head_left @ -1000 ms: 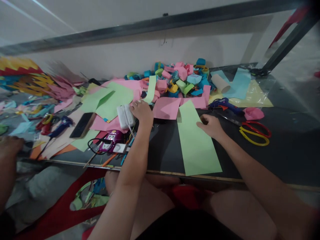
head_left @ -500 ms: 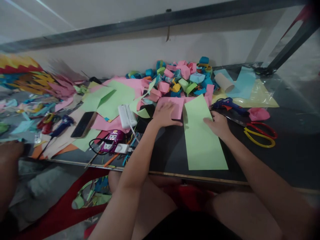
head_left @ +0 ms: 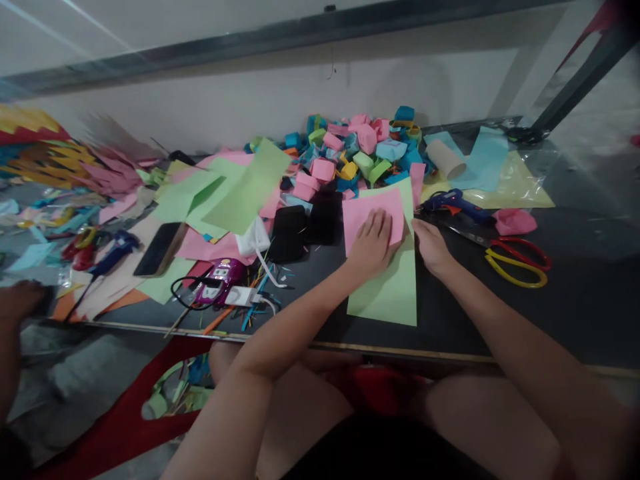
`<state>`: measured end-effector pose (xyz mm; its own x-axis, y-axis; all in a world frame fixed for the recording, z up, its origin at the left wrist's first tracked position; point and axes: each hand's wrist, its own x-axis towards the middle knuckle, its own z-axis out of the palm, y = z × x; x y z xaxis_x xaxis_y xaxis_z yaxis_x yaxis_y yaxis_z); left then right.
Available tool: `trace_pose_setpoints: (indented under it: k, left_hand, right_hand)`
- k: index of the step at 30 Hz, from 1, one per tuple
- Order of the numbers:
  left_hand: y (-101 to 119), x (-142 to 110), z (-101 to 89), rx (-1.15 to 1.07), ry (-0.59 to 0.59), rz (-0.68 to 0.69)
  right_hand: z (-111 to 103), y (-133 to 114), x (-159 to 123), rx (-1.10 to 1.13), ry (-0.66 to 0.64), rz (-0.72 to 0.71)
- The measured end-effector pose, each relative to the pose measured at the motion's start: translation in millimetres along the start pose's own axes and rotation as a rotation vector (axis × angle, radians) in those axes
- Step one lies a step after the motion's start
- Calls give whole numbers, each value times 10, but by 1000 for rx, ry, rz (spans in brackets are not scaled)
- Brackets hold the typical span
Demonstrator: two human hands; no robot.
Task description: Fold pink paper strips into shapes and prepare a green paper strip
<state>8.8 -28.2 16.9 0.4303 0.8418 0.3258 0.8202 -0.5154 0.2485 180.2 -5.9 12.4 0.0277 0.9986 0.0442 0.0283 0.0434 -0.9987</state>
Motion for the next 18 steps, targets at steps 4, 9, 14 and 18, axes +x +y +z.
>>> trace_pose_setpoints:
  k: [4, 9, 14, 18]
  left_hand:
    - [161, -41, 127, -155, 3, 110]
    - [-96, 7, -16, -317, 217, -59]
    - [-478, 148, -52, -860, 435, -420]
    - [-537, 195, -65, -1285, 366, -501]
  right_hand:
    - [10, -46, -27, -19, -51, -41]
    - [-9, -64, -53, 36, -49, -42]
    - [-9, -59, -46, 61, -14, -72]
    - [-31, -79, -40, 43, -18, -96]
